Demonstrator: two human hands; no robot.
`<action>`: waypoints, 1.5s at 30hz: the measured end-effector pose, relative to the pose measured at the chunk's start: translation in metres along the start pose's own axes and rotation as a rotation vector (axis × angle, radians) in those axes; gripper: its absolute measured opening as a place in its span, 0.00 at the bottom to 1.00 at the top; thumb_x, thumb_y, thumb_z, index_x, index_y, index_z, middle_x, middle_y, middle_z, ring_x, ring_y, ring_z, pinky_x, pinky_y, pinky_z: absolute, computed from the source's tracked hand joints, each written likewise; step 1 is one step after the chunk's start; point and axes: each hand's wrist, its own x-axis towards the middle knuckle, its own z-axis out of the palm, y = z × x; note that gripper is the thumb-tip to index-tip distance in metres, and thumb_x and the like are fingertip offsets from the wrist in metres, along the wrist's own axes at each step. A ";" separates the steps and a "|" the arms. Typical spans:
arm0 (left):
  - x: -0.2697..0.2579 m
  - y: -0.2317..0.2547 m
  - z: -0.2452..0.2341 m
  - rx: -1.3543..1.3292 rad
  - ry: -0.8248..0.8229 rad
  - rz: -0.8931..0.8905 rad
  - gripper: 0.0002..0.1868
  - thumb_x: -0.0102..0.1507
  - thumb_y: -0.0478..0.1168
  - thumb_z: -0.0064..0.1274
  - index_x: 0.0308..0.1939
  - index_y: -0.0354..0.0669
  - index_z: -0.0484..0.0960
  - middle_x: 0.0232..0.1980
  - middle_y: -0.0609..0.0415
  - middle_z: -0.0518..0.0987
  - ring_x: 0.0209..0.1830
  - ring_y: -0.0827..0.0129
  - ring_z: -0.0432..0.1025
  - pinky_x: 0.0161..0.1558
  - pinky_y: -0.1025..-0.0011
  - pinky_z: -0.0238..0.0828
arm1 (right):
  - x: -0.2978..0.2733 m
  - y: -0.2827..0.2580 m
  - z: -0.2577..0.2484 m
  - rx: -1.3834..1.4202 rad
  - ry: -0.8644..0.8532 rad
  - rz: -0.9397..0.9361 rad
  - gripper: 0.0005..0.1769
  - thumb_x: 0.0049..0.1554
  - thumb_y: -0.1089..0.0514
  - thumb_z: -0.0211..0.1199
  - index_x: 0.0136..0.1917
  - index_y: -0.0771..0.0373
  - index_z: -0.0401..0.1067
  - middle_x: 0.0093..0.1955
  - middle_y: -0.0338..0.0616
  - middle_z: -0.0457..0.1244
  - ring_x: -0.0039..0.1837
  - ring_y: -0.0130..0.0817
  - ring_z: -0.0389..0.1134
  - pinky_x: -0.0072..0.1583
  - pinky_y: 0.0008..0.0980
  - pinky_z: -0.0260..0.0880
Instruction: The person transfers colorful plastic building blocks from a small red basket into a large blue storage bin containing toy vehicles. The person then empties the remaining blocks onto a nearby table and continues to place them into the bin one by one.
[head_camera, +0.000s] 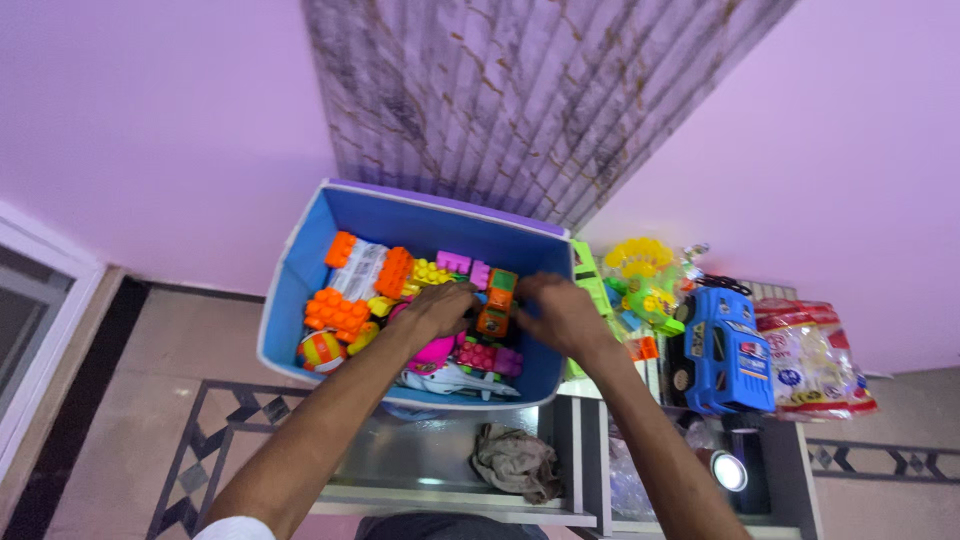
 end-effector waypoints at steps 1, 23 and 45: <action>0.000 0.001 0.002 -0.003 -0.009 -0.010 0.17 0.55 0.35 0.62 0.49 0.47 0.86 0.65 0.49 0.74 0.63 0.49 0.71 0.60 0.53 0.70 | -0.005 0.004 -0.011 0.090 0.074 0.123 0.16 0.50 0.56 0.73 0.52 0.59 0.78 0.50 0.49 0.72 0.55 0.47 0.72 0.53 0.44 0.74; -0.024 0.050 -0.019 -0.189 0.058 0.066 0.21 0.48 0.34 0.69 0.45 0.40 0.82 0.48 0.47 0.82 0.50 0.51 0.77 0.51 0.57 0.73 | -0.231 0.256 0.132 0.108 -0.182 0.789 0.43 0.45 0.61 0.73 0.73 0.55 0.64 0.68 0.61 0.62 0.70 0.58 0.62 0.69 0.47 0.65; -0.041 0.015 -0.015 -0.035 0.120 -0.143 0.20 0.57 0.45 0.66 0.51 0.47 0.84 0.58 0.52 0.80 0.63 0.55 0.71 0.64 0.58 0.68 | -0.081 0.108 -0.056 0.525 0.507 0.524 0.30 0.49 0.66 0.69 0.65 0.63 0.69 0.61 0.51 0.62 0.59 0.38 0.71 0.55 0.32 0.78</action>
